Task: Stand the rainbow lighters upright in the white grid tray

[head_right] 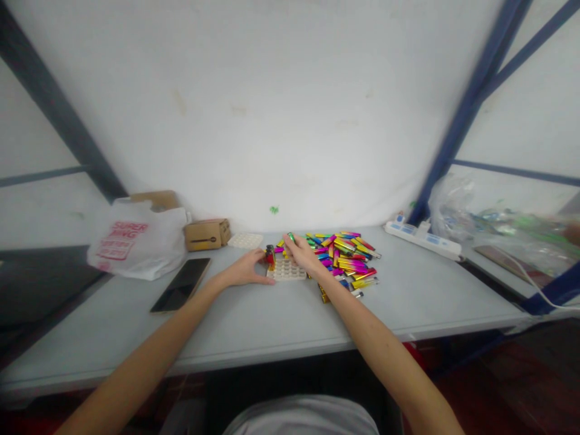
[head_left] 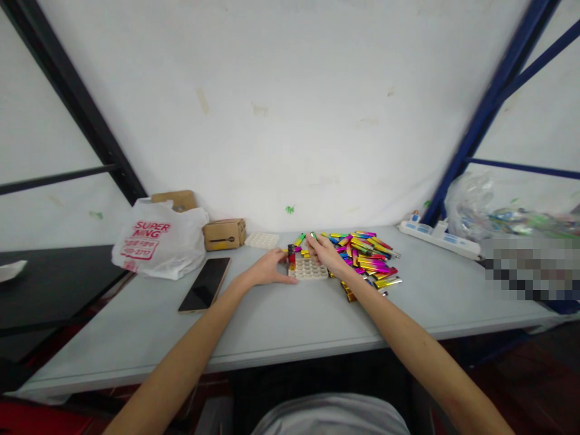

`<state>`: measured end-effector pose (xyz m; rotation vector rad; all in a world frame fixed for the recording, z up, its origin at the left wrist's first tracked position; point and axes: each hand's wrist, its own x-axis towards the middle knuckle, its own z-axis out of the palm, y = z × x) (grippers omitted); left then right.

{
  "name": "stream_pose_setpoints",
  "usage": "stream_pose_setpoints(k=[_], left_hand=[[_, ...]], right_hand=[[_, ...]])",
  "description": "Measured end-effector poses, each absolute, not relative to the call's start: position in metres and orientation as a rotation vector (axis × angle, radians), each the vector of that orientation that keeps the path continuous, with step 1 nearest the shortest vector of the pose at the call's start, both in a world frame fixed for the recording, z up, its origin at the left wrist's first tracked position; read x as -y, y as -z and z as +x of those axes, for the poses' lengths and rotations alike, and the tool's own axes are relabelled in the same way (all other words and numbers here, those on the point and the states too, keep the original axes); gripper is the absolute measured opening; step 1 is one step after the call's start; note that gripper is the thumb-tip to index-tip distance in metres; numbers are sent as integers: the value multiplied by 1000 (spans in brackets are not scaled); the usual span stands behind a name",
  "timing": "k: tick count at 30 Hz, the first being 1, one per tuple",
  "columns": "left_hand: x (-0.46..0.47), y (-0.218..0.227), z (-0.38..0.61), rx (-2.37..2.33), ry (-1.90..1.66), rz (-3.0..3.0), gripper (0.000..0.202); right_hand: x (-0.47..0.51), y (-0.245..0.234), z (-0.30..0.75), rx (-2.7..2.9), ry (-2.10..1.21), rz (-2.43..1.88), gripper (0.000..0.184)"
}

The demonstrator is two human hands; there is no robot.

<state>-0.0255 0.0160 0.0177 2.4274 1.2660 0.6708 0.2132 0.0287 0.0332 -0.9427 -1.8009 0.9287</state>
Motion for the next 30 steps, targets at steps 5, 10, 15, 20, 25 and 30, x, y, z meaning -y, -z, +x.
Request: stream_pose_setpoints(k=[5,10,15,20,25,30], left_hand=[[-15,-19,-25,-1239,-674,2416,73],[-15,-19,-26,-1263,-673,2429,73],[-15,-19,-26,-1249,-667,2432,75],[-15,-19,-26,-1257,-657,2446,74],[-15,-19,-27,-1270,-653,2434,74],[-16,-18,-26,-1267,-653,2428,75]], right_hand=[[-28,-33,212,1794,-859,-997,41],[-27,-34,214,1770,-786,-1048,42],[-29,-34,213,1728,-714,-1090,34],[-28,-32,211,1698,-611,-1089,42],[-21,-37,213,1768,-673,-953,42],[-20,-44,221,1976,-474,-912,41]])
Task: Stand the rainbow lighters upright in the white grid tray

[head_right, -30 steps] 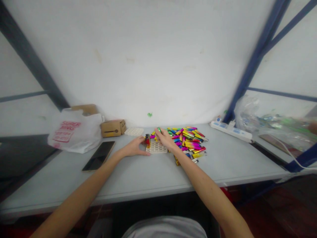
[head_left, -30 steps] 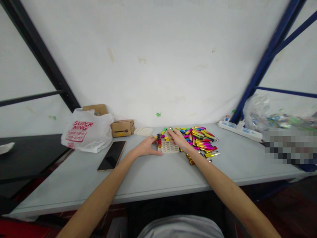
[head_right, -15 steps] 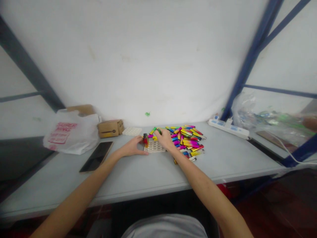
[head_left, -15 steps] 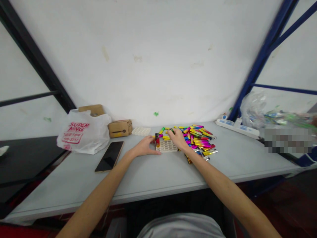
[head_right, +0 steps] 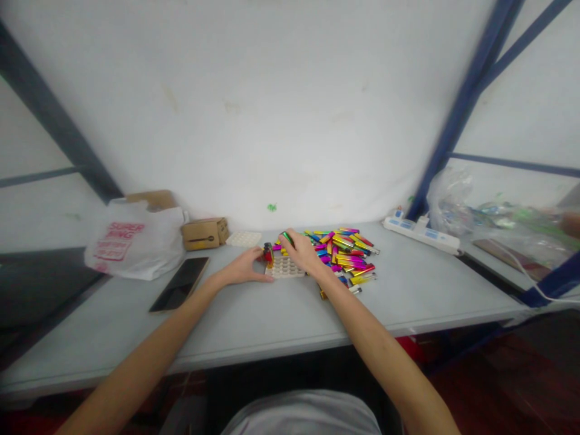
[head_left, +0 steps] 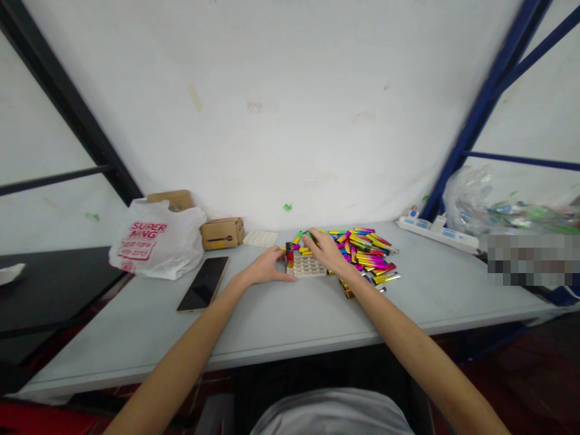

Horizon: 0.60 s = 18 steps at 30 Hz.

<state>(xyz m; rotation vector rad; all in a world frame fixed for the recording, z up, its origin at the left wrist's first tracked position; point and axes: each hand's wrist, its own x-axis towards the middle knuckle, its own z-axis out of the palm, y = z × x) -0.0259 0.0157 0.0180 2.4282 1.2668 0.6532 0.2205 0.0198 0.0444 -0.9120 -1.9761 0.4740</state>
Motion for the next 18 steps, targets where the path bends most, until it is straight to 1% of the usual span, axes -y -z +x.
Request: stream_pose_setpoints(k=[2,4,7,10,15,18], left_hand=[[-16,-18,-26,-1257,-652,2429,76],[-16,-18,-26,-1246,-650,2429,78],[-16,-17,-26,-1241,-664,2430,78],[-17,-16,-27,-1232,-679,2433,77],[-18,-15,-27,-1243,-658,2464,72],[-18,-14,-27,-1240,-676,2459,72]], right_hand=[[-21,-46,223,2081,-290,-846,44],[-22,-46,225,2152,-216,-819,48],[-20,-46,225,2209,-274,-855,53],[-15,-46,223,2226,-353,-869,54],[-13,-45,219,2312,-483,-859,45],[-16,-40,217,2406,-471,-919,43]])
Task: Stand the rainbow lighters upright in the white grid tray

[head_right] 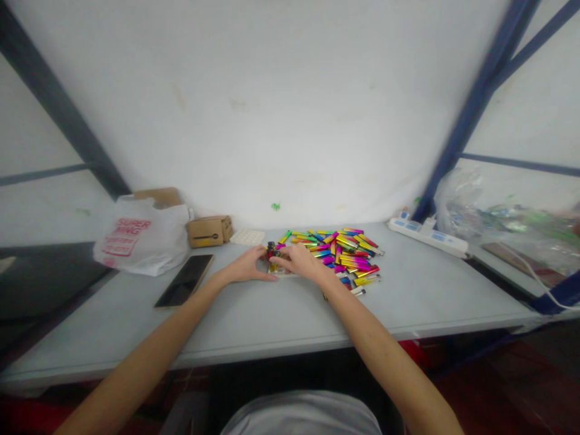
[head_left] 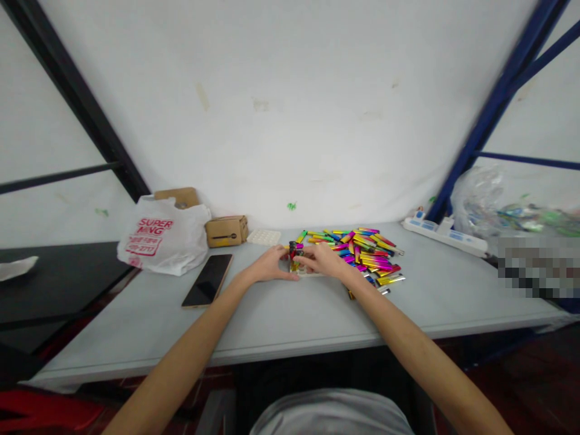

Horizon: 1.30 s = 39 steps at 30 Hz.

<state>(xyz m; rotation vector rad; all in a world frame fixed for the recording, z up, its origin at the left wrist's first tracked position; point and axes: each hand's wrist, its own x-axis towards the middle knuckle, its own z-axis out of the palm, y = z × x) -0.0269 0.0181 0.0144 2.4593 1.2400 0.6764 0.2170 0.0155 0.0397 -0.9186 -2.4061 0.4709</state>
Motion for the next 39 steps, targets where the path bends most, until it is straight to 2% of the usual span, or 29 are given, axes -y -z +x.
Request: stream_pose_setpoints(k=[8,13,15,18,20,29,34,39], left_hand=[[-18,-14,-27,-1210,-680,2459,67],[-17,-16,-27,-1235,-668,2455,69],[-17,-17,-27,-1255,-666,2438,71],[-17,-18,-26,-1262,-669,2426,73],[-17,-18,-26,-1258,-674,2426,74],[-16,-19,-25,-1258,-666,2455,75],[-16,-19,-26,-1248,-659,2452,76],[-17,-17,-27,-1269,-662,2445,75]], right_hand=[[-8,-39,202,2527,-105,-1148,48],[-15,-46,217,2392,-142,-1187,58],[-26,-46,232,2282,-95,-1247,54],[-44,-43,258,2203,-28,-1390,29],[-56,-39,275,2229,-6,-1466,22],[-77,-31,296,2244,63,-1743,37],[-76,-31,283,2149,24,-2006,32],[-75,-35,276,2098,35,-2050,32]])
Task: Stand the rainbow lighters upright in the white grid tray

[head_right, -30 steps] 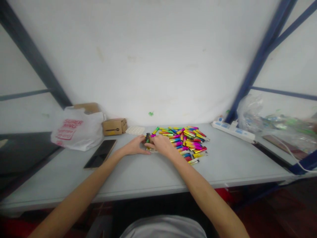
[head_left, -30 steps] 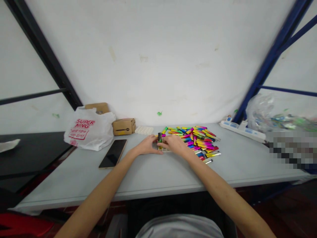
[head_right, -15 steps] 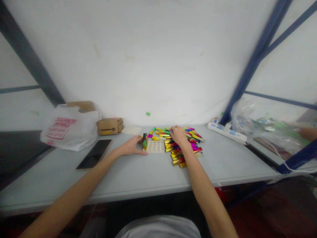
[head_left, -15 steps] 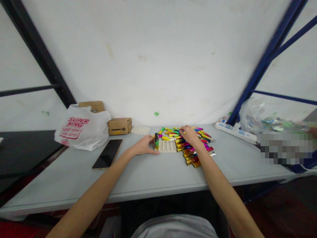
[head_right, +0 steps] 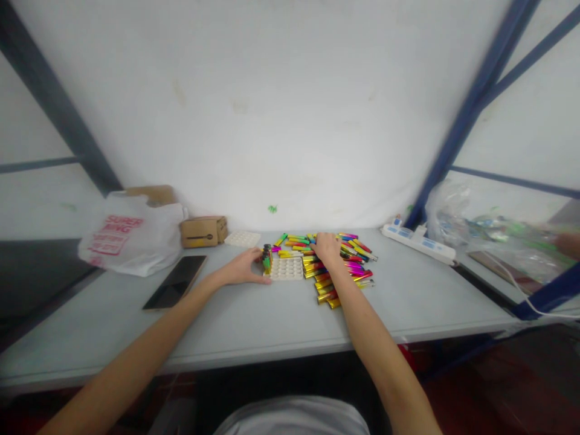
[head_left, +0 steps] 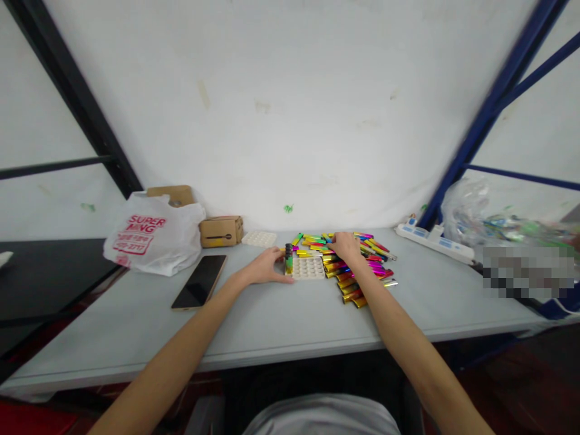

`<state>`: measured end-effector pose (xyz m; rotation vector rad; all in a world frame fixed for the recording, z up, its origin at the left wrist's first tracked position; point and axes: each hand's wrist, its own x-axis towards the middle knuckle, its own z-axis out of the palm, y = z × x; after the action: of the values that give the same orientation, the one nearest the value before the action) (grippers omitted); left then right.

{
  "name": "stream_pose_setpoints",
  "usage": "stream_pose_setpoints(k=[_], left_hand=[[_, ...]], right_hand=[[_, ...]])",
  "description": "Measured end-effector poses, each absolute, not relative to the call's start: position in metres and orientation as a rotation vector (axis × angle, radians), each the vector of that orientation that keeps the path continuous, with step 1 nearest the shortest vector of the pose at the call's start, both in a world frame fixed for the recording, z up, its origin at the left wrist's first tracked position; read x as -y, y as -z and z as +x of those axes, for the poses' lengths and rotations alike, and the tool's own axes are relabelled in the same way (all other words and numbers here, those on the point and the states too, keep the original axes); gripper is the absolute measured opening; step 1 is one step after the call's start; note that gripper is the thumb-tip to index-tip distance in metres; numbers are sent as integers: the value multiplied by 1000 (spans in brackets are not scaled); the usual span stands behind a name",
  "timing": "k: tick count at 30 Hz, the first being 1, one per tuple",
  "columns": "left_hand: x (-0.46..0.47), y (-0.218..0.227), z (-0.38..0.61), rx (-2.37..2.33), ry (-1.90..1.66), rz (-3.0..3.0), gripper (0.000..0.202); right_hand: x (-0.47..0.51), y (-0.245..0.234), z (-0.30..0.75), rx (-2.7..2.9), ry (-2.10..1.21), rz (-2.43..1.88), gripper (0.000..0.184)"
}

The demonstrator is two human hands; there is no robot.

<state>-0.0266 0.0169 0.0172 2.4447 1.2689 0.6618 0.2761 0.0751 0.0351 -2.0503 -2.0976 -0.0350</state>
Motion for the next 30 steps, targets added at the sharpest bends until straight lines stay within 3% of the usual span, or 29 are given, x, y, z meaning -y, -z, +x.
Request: stream_pose_setpoints(k=[6,12,18,22,30], left_hand=[[-16,-18,-26,-1252,-688,2422,73],[-15,-20,-26,-1258,-668,2439,73],[-16,-19,-25,-1284,-668,2445,71],[-17,-18,-25,-1284,-676,2449,72],[-17,-18,-26,-1270,-669,2467,72]], right_hand=[[-71,-38,270,2055,90,-2061,29],[-73,-41,279,1945,-15,-1844,44],[-80,-42,282,1510,-620,-1341,41],[-71,-44,268,1272,-1090,-875,55],[-47,-46,240,1237,-1342,-720,49]])
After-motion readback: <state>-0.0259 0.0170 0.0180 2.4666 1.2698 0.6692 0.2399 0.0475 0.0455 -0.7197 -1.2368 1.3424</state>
